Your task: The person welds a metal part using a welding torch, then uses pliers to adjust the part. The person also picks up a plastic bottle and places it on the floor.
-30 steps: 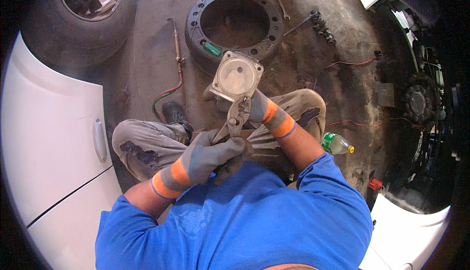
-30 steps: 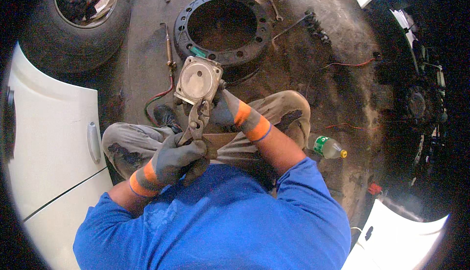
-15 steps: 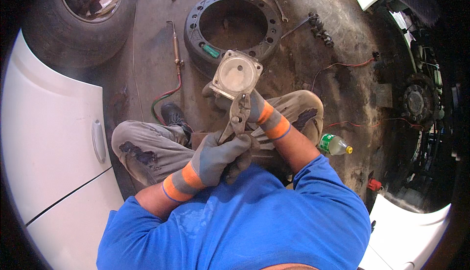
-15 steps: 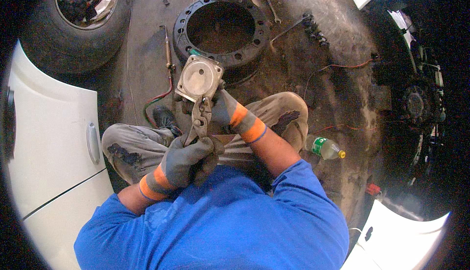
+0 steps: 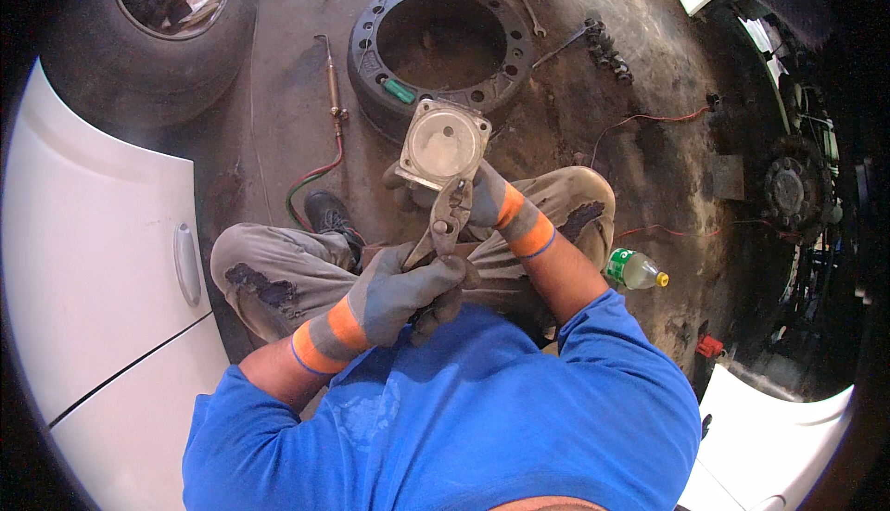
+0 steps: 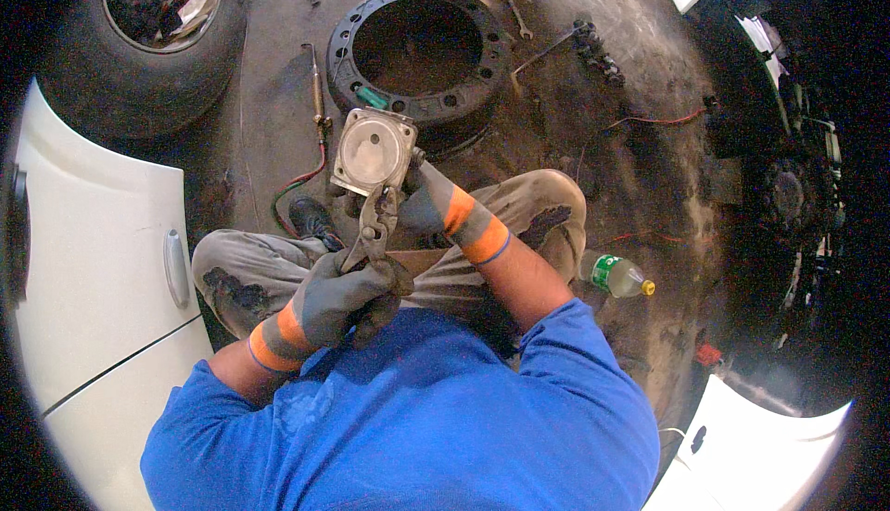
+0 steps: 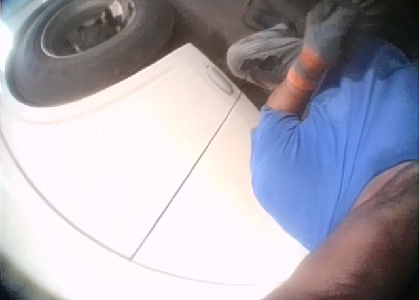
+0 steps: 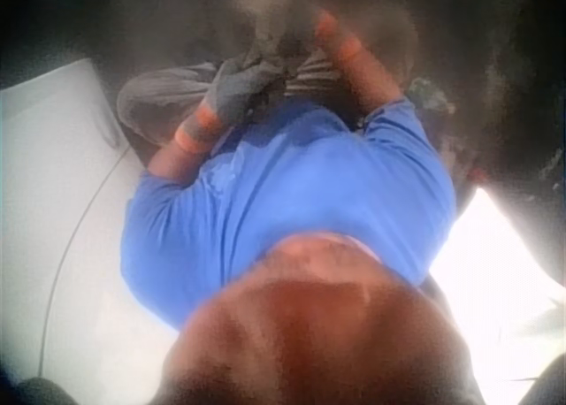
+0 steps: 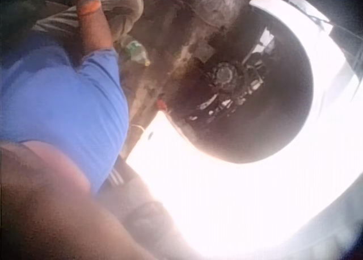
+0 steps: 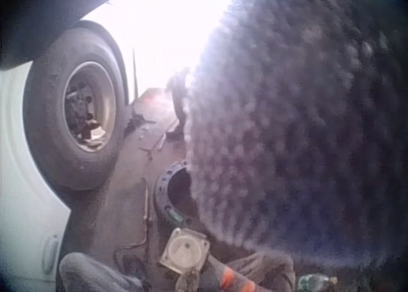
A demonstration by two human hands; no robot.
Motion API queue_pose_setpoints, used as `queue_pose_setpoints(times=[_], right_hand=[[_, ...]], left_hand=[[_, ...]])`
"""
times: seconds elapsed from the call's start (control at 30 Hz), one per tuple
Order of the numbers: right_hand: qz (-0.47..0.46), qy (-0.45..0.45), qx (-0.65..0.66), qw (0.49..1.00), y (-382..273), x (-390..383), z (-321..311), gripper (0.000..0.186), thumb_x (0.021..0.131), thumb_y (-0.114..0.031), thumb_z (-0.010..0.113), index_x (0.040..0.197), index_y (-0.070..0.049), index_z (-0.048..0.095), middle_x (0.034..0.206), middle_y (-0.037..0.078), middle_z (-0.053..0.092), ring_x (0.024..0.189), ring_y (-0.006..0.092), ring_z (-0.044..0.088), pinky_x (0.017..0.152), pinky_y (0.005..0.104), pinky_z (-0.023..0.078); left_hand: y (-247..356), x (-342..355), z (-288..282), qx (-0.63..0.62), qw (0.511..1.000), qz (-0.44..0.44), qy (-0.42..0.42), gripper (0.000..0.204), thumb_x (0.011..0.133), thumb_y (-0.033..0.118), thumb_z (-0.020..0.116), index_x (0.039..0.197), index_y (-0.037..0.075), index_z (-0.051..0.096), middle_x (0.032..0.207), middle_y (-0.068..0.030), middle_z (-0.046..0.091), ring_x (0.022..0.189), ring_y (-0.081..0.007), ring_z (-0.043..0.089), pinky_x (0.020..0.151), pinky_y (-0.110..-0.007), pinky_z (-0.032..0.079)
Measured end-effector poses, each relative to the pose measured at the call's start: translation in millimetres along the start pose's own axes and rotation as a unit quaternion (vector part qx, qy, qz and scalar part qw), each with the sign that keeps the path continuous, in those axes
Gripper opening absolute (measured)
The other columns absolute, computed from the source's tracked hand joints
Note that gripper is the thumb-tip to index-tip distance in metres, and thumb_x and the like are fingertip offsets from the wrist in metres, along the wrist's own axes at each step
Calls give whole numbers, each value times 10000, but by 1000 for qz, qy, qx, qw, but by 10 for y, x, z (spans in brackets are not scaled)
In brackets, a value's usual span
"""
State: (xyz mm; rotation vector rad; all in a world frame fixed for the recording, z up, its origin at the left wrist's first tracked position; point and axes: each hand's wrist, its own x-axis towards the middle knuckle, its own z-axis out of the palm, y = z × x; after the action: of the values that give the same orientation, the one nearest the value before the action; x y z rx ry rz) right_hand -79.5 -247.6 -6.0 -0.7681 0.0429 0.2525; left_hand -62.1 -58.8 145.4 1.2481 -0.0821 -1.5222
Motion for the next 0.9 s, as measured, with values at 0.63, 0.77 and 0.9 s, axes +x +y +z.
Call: queue_pose_setpoints(times=[0.63,0.77,0.9], right_hand=[[-183,83,-399,894,104,-36,-97,525,825,-307,630,1278,-82,492,1273,83,543,1207,269,477,1091,410,296],[-182,131,-388,894,168,-42,-142,501,838,-330,602,1265,-90,494,1252,86,545,1190,285,482,1065,424,318],[-124,188,-299,927,340,169,-362,481,852,-353,574,1252,-98,496,1231,90,548,1174,301,486,1039,438,339]], left_hand=[[-101,157,253,-62,996,57,35,242,923,264,548,978,38,614,581,-39,538,395,-113,437,351,-262,319],[-133,196,256,-63,996,70,9,261,956,311,524,940,56,576,612,-39,530,425,-100,436,366,-247,323],[-70,208,334,-57,996,74,15,269,959,320,518,912,58,560,621,-40,529,430,-103,443,365,-249,332]])
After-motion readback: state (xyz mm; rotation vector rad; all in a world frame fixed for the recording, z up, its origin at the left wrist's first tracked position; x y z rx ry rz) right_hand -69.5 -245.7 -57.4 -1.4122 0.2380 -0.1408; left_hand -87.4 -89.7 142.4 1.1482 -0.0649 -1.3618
